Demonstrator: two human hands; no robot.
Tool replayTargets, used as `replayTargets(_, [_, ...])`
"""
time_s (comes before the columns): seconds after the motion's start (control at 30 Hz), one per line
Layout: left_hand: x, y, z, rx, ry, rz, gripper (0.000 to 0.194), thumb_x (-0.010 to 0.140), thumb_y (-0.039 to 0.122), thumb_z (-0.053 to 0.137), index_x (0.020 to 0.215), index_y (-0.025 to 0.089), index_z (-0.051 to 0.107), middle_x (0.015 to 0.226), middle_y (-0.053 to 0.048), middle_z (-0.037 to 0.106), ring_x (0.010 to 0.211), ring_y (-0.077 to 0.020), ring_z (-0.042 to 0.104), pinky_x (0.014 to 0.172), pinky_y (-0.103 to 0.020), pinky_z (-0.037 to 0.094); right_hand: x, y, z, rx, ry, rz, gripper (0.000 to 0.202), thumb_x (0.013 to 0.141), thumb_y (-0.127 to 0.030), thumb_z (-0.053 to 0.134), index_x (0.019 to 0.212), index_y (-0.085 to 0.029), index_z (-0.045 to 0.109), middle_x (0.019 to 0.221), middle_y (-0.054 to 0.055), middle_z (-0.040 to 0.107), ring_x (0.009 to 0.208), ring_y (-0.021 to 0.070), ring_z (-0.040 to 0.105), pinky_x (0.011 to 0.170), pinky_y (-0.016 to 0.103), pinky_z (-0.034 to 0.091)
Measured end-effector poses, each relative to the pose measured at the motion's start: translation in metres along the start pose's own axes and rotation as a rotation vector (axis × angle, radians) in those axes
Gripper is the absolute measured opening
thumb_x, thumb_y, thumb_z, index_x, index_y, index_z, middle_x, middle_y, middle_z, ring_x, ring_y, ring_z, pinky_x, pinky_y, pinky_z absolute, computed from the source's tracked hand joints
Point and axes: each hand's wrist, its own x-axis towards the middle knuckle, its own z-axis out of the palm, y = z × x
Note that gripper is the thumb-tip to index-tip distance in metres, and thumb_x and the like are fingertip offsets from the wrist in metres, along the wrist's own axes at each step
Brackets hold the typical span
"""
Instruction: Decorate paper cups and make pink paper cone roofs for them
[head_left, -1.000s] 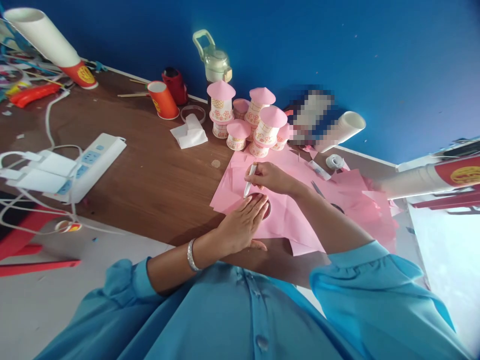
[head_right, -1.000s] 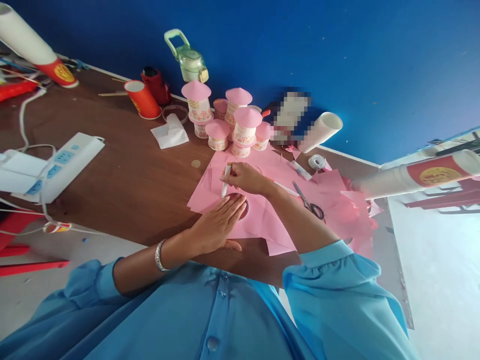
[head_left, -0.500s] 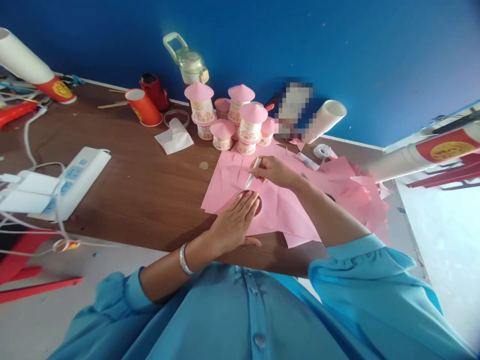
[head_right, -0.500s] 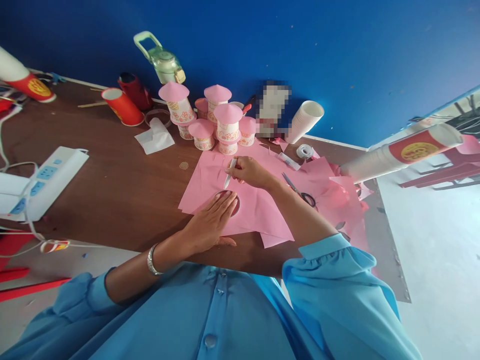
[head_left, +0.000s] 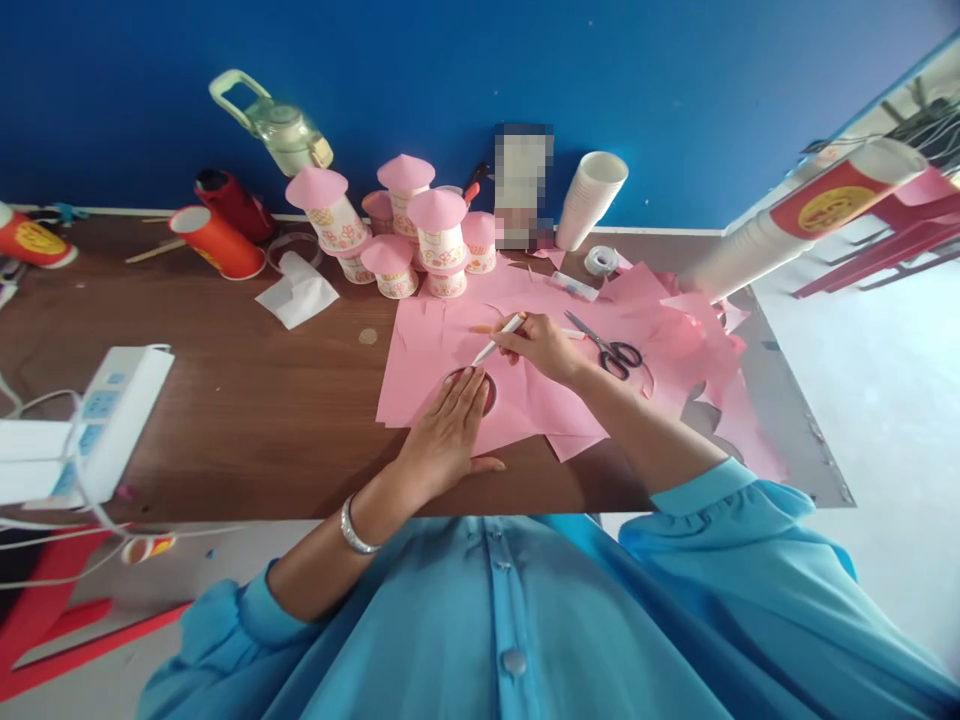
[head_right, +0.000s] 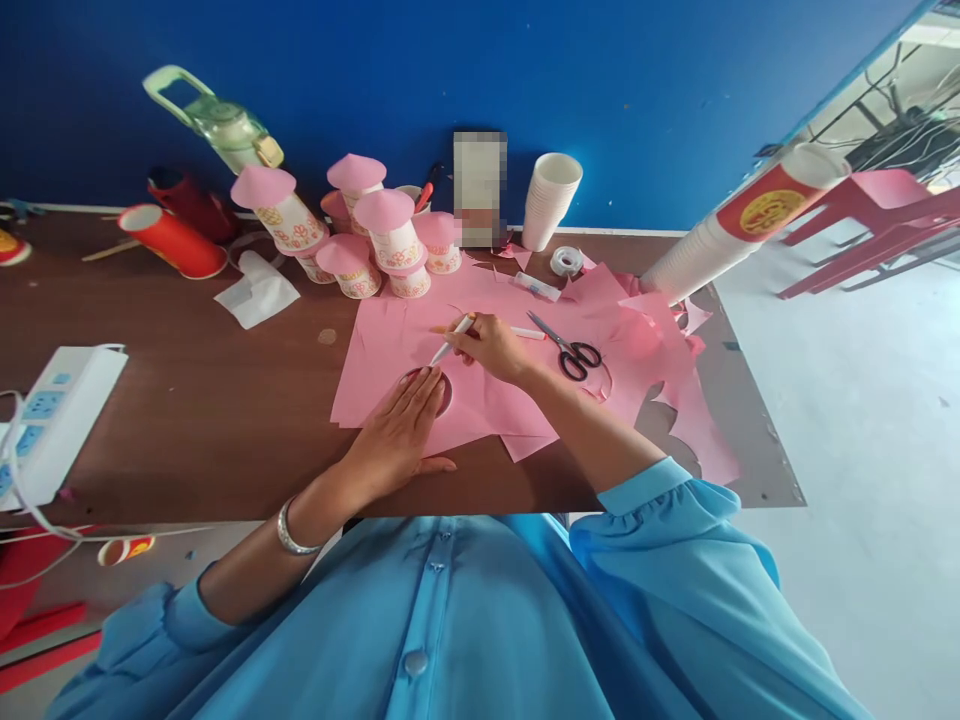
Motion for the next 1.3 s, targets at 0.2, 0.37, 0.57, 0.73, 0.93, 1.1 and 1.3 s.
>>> replayTargets(0.2, [0.001,0.0,-0.004,0.013,-0.002,0.016,0.122,0.081,0.069,0.077,0.162,-0.004,0.023,0.166,-0.037,0.034,0.16,-0.0447,0.032,0.13,-0.061,0.033,-0.02,0.001,-0.002,-0.047,0.084,-0.019,0.035,0.085,-0.051,0.076,0.082,-0.018,0.064,0.067,-0.002,0.061,0.057,0.0114,0.057,0.058,0.027,0.05])
replayTargets(0.37, [0.001,-0.001,-0.004,0.022,-0.015,0.014,0.119,0.084,0.074,0.069,0.161,-0.006,0.026,0.165,-0.037,0.036,0.159,-0.0453,0.034,0.13,-0.062,0.032,-0.054,-0.001,0.001,-0.204,0.171,-0.018,0.028,0.092,-0.046,0.067,0.087,-0.019,0.068,0.068,0.0,0.065,0.061,0.0145,0.061,0.063,0.028,0.049])
replayTargets(0.57, [0.002,-0.001,-0.006,0.029,-0.061,0.002,0.117,0.089,0.081,0.054,0.161,-0.007,0.027,0.167,-0.037,0.032,0.16,-0.0451,0.03,0.13,-0.061,0.031,-0.094,0.003,0.016,-0.49,0.269,-0.187,0.017,0.099,-0.033,0.06,0.096,-0.021,0.071,0.093,0.006,0.077,0.071,0.0166,0.067,0.069,0.027,0.049])
replayTargets(0.73, [0.004,0.0,-0.009,0.061,-0.097,-0.004,0.112,0.094,0.079,0.048,0.159,-0.01,0.029,0.169,-0.037,0.029,0.161,-0.0438,0.029,0.13,-0.058,0.031,-0.119,0.013,0.035,-0.747,0.273,-0.385,0.016,0.104,-0.028,0.055,0.106,-0.02,0.069,0.093,0.008,0.076,0.075,0.0191,0.07,0.07,0.028,0.051])
replayTargets(0.93, [0.002,-0.003,-0.004,0.074,-0.073,0.004,0.106,0.098,0.077,0.042,0.161,-0.008,0.028,0.17,-0.035,0.029,0.162,-0.0415,0.029,0.131,-0.055,0.028,-0.138,0.017,0.053,-0.919,0.265,-0.506,0.017,0.108,-0.023,0.05,0.111,-0.017,0.065,0.09,0.008,0.075,0.075,0.0189,0.069,0.067,0.029,0.05])
replayTargets(1.1, [0.0,-0.004,-0.004,0.052,-0.07,0.022,0.102,0.101,0.072,0.04,0.163,-0.007,0.021,0.17,-0.034,0.028,0.164,-0.0408,0.024,0.132,-0.057,0.027,-0.144,0.016,0.059,-0.95,0.249,-0.51,0.015,0.106,-0.021,0.051,0.112,-0.018,0.065,0.089,0.008,0.076,0.077,0.0203,0.07,0.066,0.031,0.052])
replayTargets(1.3, [-0.001,-0.004,-0.008,0.039,-0.089,0.023,0.099,0.103,0.069,0.038,0.165,-0.005,0.018,0.172,-0.033,0.025,0.164,-0.0404,0.023,0.132,-0.057,0.026,-0.145,0.014,0.064,-0.936,0.235,-0.535,0.016,0.105,-0.019,0.051,0.113,-0.017,0.064,0.088,0.009,0.076,0.076,0.0207,0.071,0.066,0.032,0.054])
